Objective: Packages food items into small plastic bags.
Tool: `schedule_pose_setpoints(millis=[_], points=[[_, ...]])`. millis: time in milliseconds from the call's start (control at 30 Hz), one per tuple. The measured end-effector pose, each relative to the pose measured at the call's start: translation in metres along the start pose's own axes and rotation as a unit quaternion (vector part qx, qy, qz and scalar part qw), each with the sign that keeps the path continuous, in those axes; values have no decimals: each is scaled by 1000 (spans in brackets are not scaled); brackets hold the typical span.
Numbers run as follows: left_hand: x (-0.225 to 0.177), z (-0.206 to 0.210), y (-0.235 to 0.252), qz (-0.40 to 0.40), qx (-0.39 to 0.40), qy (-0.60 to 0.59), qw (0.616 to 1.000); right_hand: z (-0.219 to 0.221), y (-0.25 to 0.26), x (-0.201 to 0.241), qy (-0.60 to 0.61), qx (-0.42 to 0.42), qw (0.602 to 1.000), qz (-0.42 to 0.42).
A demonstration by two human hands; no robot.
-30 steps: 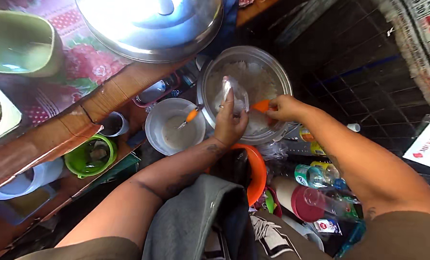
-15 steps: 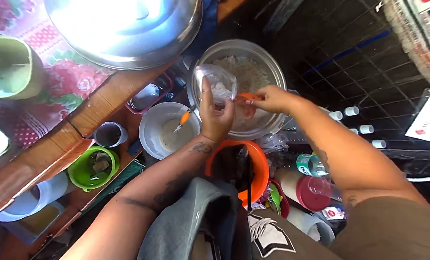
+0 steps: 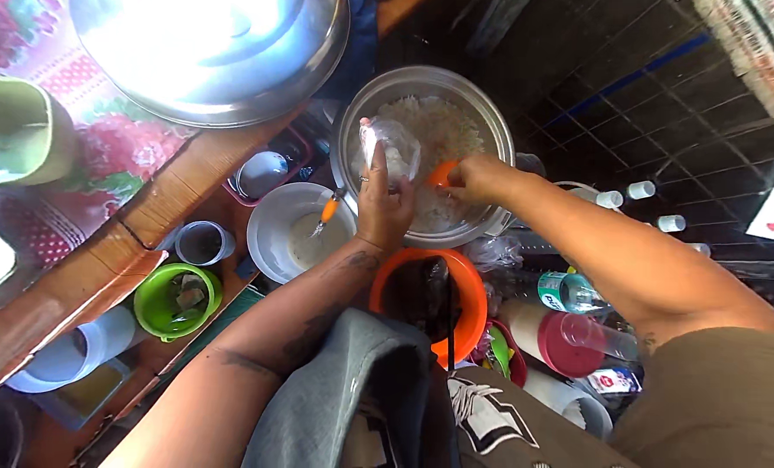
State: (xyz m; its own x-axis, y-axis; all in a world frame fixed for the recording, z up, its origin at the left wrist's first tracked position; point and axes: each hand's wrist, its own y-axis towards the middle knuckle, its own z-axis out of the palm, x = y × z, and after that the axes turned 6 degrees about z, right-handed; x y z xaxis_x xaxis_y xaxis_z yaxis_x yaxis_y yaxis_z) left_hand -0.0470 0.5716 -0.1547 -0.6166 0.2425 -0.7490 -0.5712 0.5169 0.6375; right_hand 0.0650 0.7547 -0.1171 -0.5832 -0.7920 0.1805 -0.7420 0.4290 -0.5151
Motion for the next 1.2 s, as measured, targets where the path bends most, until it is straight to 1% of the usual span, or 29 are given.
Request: schedule_pose_setpoints(millis=[100,233,333,400,433,467,533,600,633,700,767,867,1000,1100,1200], points=[[0,0,0,-11,0,-30,999,13,5,6,66,-4,997,-45],[2,0,-1,-5,-5,-50,999,22,11,22,121,26,989,-80],[3,0,0,-15,-16,-76,997,11,1,36,137,41,983,-114],[3,-2,3,-37,-25,-103,994,-9,-7,37,173,52,971,-155],[5,-3,6,-44,-37,-116,992,-20,-6,33,183,52,968,-162],[6,-6,9,-50,-43,-118,991,-27,-3,29,177,48,971,-152],[9,-8,16,-49,-43,-96,993,-32,10,22,114,26,990,-81],[11,-9,18,-53,-36,-83,995,-21,23,21,60,19,998,-12],[12,-8,19,-54,-28,-83,995,-12,29,22,67,17,998,-9],[12,-8,18,-55,-13,-84,995,7,38,28,118,29,992,-33],[10,-9,14,-53,-6,-83,995,17,39,39,171,64,982,-44],[12,-6,16,-23,-21,-88,996,12,37,46,207,76,974,-47],[13,-6,15,-19,-23,-109,994,15,35,46,251,94,961,-65],[15,-6,16,-3,-25,-114,993,16,31,49,297,90,947,-85],[6,-8,29,-2,-20,-155,988,7,24,45,300,98,943,-103]])
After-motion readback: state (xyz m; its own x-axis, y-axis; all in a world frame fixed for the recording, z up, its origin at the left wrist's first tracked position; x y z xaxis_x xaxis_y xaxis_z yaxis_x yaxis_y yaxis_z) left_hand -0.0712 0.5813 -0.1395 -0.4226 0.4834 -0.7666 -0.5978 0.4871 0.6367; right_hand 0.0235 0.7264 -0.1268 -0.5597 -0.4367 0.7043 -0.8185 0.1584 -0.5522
